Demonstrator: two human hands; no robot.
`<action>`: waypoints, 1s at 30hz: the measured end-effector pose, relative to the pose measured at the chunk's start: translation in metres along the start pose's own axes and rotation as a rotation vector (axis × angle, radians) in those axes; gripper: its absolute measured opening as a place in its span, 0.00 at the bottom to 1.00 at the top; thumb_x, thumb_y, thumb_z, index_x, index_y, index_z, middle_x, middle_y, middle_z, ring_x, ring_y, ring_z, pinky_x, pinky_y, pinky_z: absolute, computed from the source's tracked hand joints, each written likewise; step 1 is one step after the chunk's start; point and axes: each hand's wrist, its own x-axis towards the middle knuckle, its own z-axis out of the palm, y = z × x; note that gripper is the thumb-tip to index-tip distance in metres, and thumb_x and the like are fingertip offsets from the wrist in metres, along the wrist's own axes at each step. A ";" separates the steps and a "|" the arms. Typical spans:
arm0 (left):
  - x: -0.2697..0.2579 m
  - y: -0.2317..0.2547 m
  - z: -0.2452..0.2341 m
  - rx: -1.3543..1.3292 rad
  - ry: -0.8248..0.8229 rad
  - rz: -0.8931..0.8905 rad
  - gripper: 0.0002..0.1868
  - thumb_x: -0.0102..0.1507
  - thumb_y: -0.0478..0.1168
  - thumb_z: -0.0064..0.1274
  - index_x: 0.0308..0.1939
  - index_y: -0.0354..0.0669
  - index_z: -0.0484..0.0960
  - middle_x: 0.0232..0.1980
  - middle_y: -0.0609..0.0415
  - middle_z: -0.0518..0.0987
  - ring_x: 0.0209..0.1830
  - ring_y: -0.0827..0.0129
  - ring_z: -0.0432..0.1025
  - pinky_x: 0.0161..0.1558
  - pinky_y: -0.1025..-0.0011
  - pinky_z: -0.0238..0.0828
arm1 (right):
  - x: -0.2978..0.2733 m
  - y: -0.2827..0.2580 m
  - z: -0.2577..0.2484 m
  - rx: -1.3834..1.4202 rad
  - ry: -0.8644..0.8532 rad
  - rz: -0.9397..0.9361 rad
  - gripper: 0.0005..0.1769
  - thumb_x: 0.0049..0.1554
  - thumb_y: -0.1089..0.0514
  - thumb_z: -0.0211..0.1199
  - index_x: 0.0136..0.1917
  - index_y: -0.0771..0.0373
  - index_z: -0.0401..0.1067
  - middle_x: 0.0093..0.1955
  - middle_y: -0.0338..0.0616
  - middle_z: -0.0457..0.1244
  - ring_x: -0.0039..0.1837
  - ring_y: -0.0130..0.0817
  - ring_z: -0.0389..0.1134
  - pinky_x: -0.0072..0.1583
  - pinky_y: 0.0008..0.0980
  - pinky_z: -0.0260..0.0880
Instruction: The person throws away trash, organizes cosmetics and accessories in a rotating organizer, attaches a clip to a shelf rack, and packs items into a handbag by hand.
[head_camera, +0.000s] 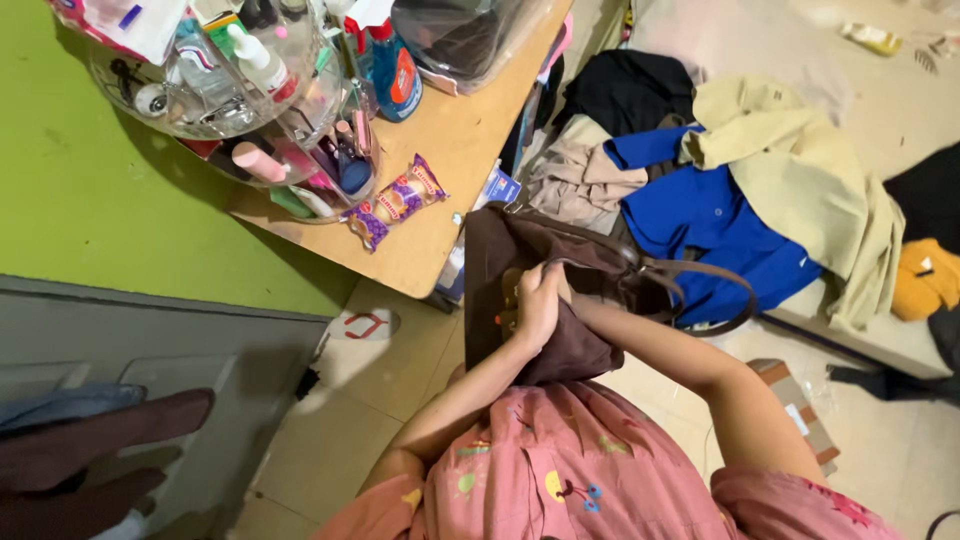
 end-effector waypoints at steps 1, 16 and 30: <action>0.002 0.002 0.002 -0.055 0.007 -0.037 0.14 0.71 0.40 0.46 0.43 0.31 0.82 0.33 0.56 0.76 0.36 0.79 0.65 0.41 0.71 0.67 | -0.001 -0.003 -0.007 -0.032 -0.002 0.006 0.19 0.59 0.49 0.60 0.54 0.66 0.75 0.50 0.59 0.70 0.51 0.55 0.73 0.55 0.45 0.73; 0.046 0.008 0.028 -0.246 0.032 -0.077 0.12 0.70 0.40 0.46 0.39 0.35 0.80 0.33 0.66 0.72 0.35 0.80 0.62 0.39 0.77 0.62 | -0.082 -0.086 -0.071 -1.021 0.129 -0.016 0.13 0.56 0.56 0.59 0.52 0.63 0.77 0.51 0.57 0.70 0.52 0.53 0.73 0.54 0.44 0.73; 0.088 0.019 0.071 -0.299 -0.040 -0.100 0.15 0.71 0.41 0.47 0.47 0.31 0.82 0.41 0.62 0.79 0.41 0.81 0.67 0.46 0.78 0.66 | -0.318 -0.230 -0.090 -1.073 0.531 -0.500 0.10 0.55 0.51 0.65 0.42 0.60 0.78 0.36 0.51 0.68 0.41 0.52 0.70 0.43 0.47 0.69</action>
